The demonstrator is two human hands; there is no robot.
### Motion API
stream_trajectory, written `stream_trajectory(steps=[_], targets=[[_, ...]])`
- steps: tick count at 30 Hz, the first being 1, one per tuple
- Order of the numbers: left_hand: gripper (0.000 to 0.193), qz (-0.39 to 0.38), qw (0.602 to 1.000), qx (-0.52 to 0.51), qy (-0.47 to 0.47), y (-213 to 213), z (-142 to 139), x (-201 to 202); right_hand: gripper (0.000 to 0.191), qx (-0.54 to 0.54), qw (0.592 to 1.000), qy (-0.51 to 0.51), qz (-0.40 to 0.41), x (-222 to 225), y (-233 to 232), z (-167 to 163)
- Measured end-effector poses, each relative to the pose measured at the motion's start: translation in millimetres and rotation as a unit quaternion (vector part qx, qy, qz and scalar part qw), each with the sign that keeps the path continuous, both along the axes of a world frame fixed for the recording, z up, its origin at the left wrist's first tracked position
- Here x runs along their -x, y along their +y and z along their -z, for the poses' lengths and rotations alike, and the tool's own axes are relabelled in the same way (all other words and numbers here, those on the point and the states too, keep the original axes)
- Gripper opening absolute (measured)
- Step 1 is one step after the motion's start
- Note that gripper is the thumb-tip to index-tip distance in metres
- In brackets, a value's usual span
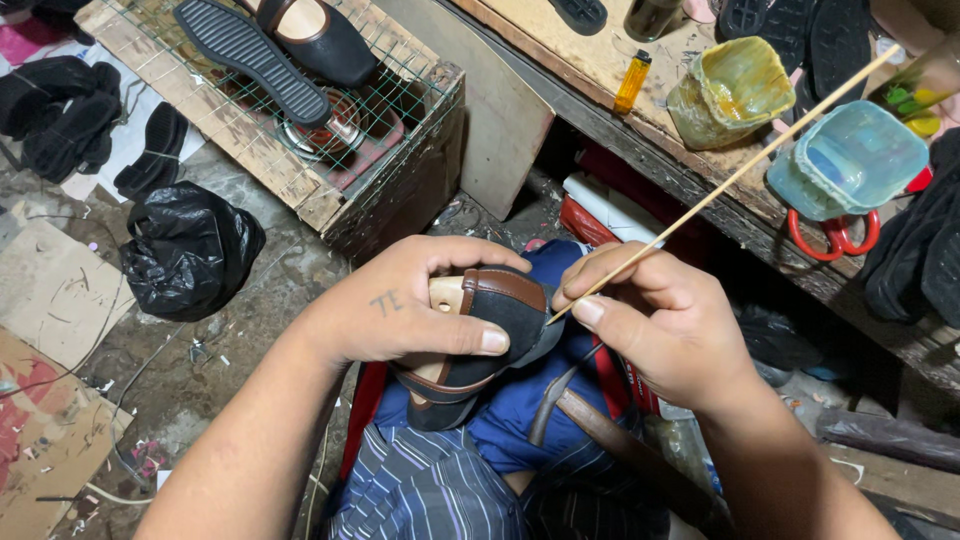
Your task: The person sits on the floor of a shoe workshop holding a shoe upper on a wooden last. They hammer the shoe, scrape its edge with a blade, then use a thin stick to apply glue from a container onto the sole edge of the shoe.
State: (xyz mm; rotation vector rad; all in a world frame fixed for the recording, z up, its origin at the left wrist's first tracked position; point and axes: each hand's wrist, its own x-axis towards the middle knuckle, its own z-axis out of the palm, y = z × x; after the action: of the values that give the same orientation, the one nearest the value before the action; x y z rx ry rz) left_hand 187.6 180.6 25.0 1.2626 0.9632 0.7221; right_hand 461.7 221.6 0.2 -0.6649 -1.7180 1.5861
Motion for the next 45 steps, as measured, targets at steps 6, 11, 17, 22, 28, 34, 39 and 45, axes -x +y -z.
stream_trajectory(steps=[6,11,17,22,28,34,39,45], targets=[[0.060,0.001,1.000,-0.014,-0.001,1,4,0,0.012,-0.014,1.000,-0.013,-0.005,1,0,0],[0.061,0.003,1.000,-0.019,0.005,1,4,0,0.011,-0.033,0.999,-0.014,-0.009,2,0,-2],[0.062,-0.001,1.000,-0.021,0.008,0,4,0,0.010,-0.059,0.998,-0.023,0.000,4,0,-4],[0.062,-0.005,1.000,-0.023,0.013,0,3,-1,0.010,-0.078,0.996,-0.038,0.007,5,0,-6],[0.060,-0.006,1.000,-0.017,0.007,-1,4,-1,0.010,-0.089,0.995,-0.050,0.013,5,3,-6],[0.057,-0.007,1.000,-0.026,-0.008,0,4,-1,0.011,-0.148,0.986,-0.069,0.023,4,3,-5],[0.055,-0.012,0.999,-0.033,-0.019,2,6,-4,0.012,-0.081,0.996,-0.033,0.023,4,3,-3],[0.053,-0.015,0.999,-0.029,-0.008,-1,15,-5,0.011,-0.139,0.985,-0.091,0.034,3,-1,0]])
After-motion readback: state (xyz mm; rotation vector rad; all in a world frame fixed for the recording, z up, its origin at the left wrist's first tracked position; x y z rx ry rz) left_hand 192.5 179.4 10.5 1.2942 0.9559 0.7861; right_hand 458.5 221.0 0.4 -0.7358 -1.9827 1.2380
